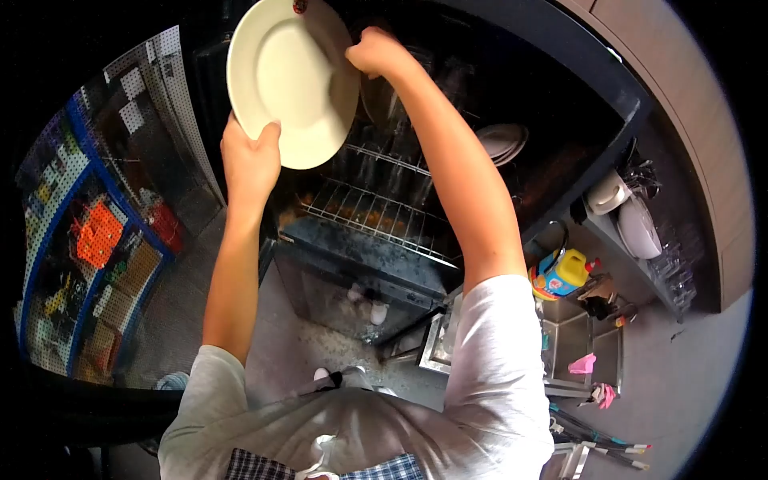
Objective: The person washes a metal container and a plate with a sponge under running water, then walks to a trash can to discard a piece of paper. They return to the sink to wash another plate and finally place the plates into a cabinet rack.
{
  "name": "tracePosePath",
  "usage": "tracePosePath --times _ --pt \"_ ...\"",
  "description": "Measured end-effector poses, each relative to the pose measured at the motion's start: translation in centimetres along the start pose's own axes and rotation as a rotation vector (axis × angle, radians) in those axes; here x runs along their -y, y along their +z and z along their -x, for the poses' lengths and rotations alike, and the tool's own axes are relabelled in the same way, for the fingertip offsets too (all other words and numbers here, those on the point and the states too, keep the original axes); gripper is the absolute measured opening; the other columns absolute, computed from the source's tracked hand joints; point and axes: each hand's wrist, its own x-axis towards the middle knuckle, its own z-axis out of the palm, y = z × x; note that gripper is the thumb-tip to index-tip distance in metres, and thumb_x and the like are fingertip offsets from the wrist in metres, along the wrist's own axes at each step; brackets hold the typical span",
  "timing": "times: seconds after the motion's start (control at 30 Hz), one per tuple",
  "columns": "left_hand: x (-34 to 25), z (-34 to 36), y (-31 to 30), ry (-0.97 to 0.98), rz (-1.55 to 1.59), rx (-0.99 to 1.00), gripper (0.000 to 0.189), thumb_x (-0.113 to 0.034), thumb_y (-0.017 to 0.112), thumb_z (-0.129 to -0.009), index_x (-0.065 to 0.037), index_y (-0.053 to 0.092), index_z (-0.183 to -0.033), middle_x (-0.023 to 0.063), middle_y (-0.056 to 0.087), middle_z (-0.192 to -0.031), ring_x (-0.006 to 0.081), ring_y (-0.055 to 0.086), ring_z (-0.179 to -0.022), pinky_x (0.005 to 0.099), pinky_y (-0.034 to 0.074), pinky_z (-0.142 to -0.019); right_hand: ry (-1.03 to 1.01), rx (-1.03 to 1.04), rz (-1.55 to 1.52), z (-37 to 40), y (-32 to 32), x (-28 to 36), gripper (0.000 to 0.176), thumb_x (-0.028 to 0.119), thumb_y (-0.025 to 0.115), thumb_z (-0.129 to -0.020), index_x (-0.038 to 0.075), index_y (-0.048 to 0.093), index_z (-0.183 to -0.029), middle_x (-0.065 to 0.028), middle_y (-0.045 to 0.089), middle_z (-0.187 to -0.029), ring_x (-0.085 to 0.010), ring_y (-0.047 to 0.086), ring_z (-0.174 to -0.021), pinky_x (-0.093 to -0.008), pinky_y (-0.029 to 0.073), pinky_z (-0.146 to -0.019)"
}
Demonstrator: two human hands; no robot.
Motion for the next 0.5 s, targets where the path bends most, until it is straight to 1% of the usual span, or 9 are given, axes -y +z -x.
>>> tracePosePath --times 0.03,0.13,0.23,0.27,0.3,0.37,0.4,0.43,0.5 --pt "-0.4 0.1 -0.1 -0.007 0.007 0.001 0.035 -0.005 0.058 -0.077 0.007 0.055 -0.11 0.0229 0.065 -0.1 0.0312 0.065 -0.096 0.0353 0.048 -0.084 0.0 0.059 -0.123 0.4 -0.5 -0.3 0.047 0.024 0.06 -0.083 -0.006 0.054 -0.118 -0.0232 0.063 -0.106 -0.029 0.068 -0.078 -0.036 0.057 -0.069" --pt "-0.9 0.1 0.0 -0.004 0.041 0.004 0.035 -0.005 0.059 -0.077 0.008 0.056 -0.109 0.0223 0.066 -0.1 0.0303 0.065 -0.094 0.035 0.048 -0.083 -0.055 0.059 -0.33 3.3 -1.3 0.0 0.059 0.032 0.059 -0.087 -0.005 0.045 -0.13 -0.0235 0.056 -0.119 -0.0325 0.065 -0.094 -0.0375 0.057 -0.076" --pt "-0.9 -0.2 0.4 -0.014 0.043 0.012 0.035 -0.006 0.059 -0.077 0.008 0.055 -0.11 0.0222 0.066 -0.099 0.0301 0.065 -0.094 0.0352 0.048 -0.083 -0.11 0.097 -0.39 5.6 -1.4 1.0 0.073 0.043 0.057 -0.087 -0.004 0.033 -0.138 -0.0251 0.045 -0.133 -0.0368 0.058 -0.107 -0.0397 0.055 -0.083" --pt "-0.9 -0.1 0.6 -0.015 0.034 0.017 0.036 -0.006 0.059 -0.077 0.008 0.055 -0.11 0.0222 0.066 -0.099 0.0301 0.065 -0.095 0.0352 0.048 -0.083 -0.117 0.171 -0.412 5.8 -1.7 1.3 0.081 0.048 0.057 -0.087 -0.004 0.026 -0.141 -0.0254 0.037 -0.139 -0.0382 0.051 -0.116 -0.0416 0.053 -0.087" --pt "-0.8 0.0 0.9 -0.015 0.024 0.025 0.036 -0.006 0.058 -0.077 0.008 0.055 -0.11 0.0223 0.066 -0.099 0.0301 0.065 -0.095 0.0353 0.048 -0.083 -0.1 0.156 -0.425 6.2 -1.6 1.7 0.083 0.048 0.058 -0.086 -0.003 0.025 -0.142 -0.0248 0.036 -0.14 -0.0378 0.047 -0.12 -0.0423 0.051 -0.089" --pt "-0.6 0.2 1.4 -0.006 0.059 0.032 0.036 -0.007 0.058 -0.077 0.007 0.055 -0.11 0.0223 0.066 -0.1 0.0304 0.065 -0.095 0.0354 0.048 -0.084 -0.121 0.228 -0.403 7.7 -2.1 2.9 0.086 0.049 0.059 -0.085 -0.003 0.023 -0.143 -0.0236 0.035 -0.141 -0.0353 0.044 -0.124 -0.0419 0.049 -0.091" --pt "-0.5 0.2 1.6 -0.001 0.075 0.031 0.036 -0.007 0.058 -0.078 0.007 0.056 -0.111 0.0223 0.066 -0.1 0.0305 0.065 -0.095 0.0355 0.048 -0.084 -0.163 0.238 -0.414 8.5 -2.1 3.3 0.088 0.049 0.06 -0.084 -0.004 0.021 -0.143 -0.022 0.034 -0.143 -0.0309 0.042 -0.126 -0.0407 0.047 -0.093" --pt "-0.5 0.2 1.8 0.004 0.068 0.037 0.036 -0.007 0.058 -0.078 0.007 0.055 -0.111 0.0222 0.066 -0.1 0.0306 0.065 -0.095 0.0356 0.048 -0.084 -0.188 0.228 -0.394 8.7 -1.8 3.5 0.08 0.046 0.059 -0.085 -0.001 0.029 -0.142 -0.0173 0.045 -0.135 -0.0237 0.048 -0.119 -0.037 0.048 -0.087" --pt "-0.6 0.2 2.4 0.013 0.054 0.049 0.037 -0.008 0.058 -0.078 0.006 0.055 -0.112 0.0219 0.066 -0.1 0.0309 0.065 -0.095 0.0357 0.048 -0.084 -0.313 0.257 -0.362 8.8 -1.2 3.3 0.064 0.042 0.058 -0.086 0.004 0.041 -0.135 -0.0094 0.056 -0.117 -0.0167 0.052 -0.104 -0.0326 0.048 -0.079"
